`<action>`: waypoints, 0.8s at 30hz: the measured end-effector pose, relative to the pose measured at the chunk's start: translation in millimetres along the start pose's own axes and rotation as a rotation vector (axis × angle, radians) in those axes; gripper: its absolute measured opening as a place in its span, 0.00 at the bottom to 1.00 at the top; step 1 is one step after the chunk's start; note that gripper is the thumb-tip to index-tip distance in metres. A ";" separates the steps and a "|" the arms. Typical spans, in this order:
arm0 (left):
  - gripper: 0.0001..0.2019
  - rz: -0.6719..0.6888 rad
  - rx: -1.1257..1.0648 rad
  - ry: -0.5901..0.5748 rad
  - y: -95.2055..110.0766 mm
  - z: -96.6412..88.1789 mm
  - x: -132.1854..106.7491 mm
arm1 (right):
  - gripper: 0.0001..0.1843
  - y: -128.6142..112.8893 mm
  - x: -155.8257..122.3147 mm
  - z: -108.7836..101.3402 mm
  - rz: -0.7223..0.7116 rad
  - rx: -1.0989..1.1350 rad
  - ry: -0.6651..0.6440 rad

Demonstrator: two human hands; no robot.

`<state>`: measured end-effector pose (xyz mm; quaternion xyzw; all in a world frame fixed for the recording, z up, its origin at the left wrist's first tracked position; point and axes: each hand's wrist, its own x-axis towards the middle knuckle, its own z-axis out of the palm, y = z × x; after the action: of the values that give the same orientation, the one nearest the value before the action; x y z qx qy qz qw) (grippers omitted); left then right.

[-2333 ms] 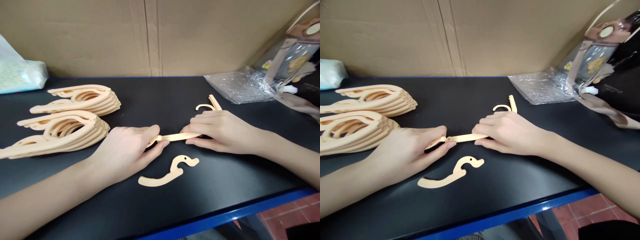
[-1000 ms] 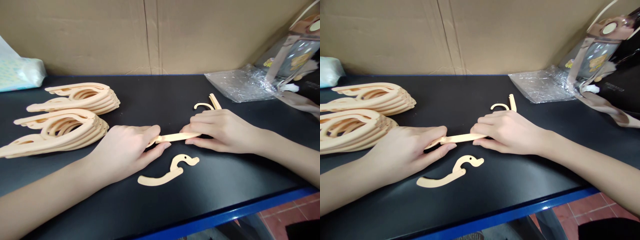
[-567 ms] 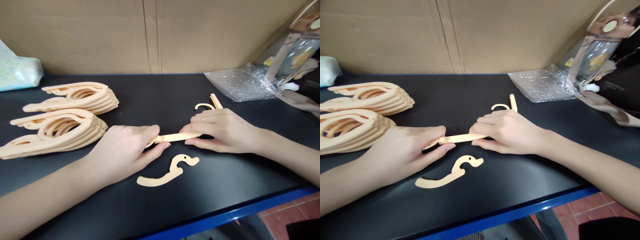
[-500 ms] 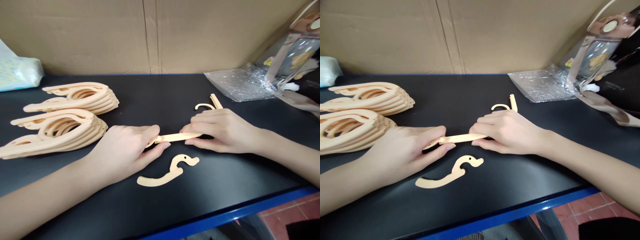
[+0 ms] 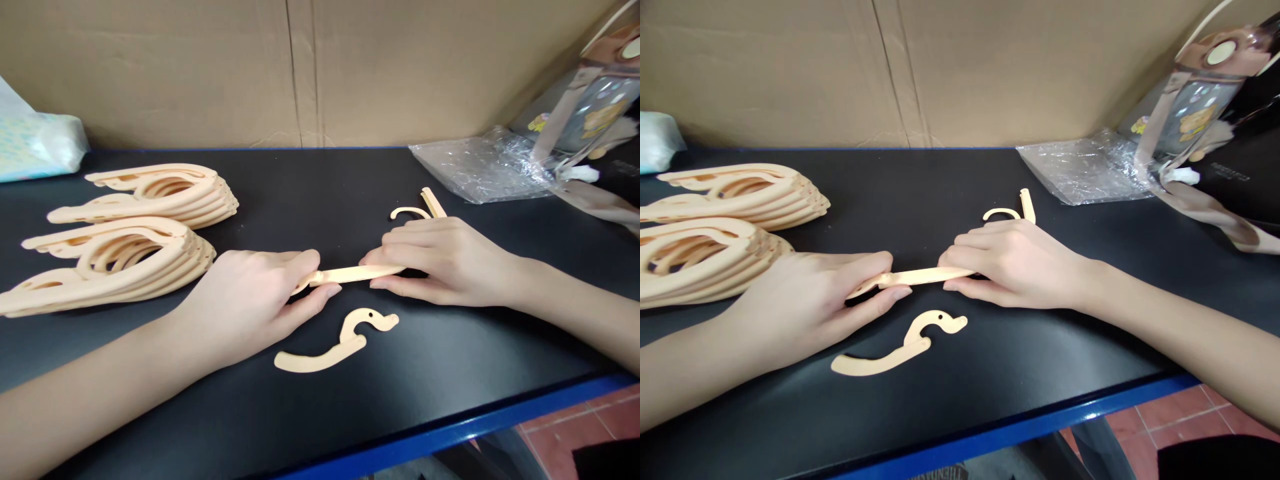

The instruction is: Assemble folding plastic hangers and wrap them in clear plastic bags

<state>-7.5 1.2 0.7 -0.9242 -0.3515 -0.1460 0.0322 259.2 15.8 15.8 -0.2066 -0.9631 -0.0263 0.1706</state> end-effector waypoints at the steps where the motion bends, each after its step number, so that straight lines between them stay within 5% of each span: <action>1: 0.17 0.001 -0.001 -0.007 0.3 -0.4 0.2 | 0.13 -0.2 -0.1 -0.1 0.000 0.001 -0.001; 24: 0.17 0.002 0.018 -0.026 1.3 -4.2 2.5 | 0.16 -0.3 0.4 -1.4 0.028 -0.005 -0.064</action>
<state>-5.9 1.1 5.5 -0.9260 -0.3524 -0.1306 0.0358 259.2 15.5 17.3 -0.2212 -0.9650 -0.0199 0.1395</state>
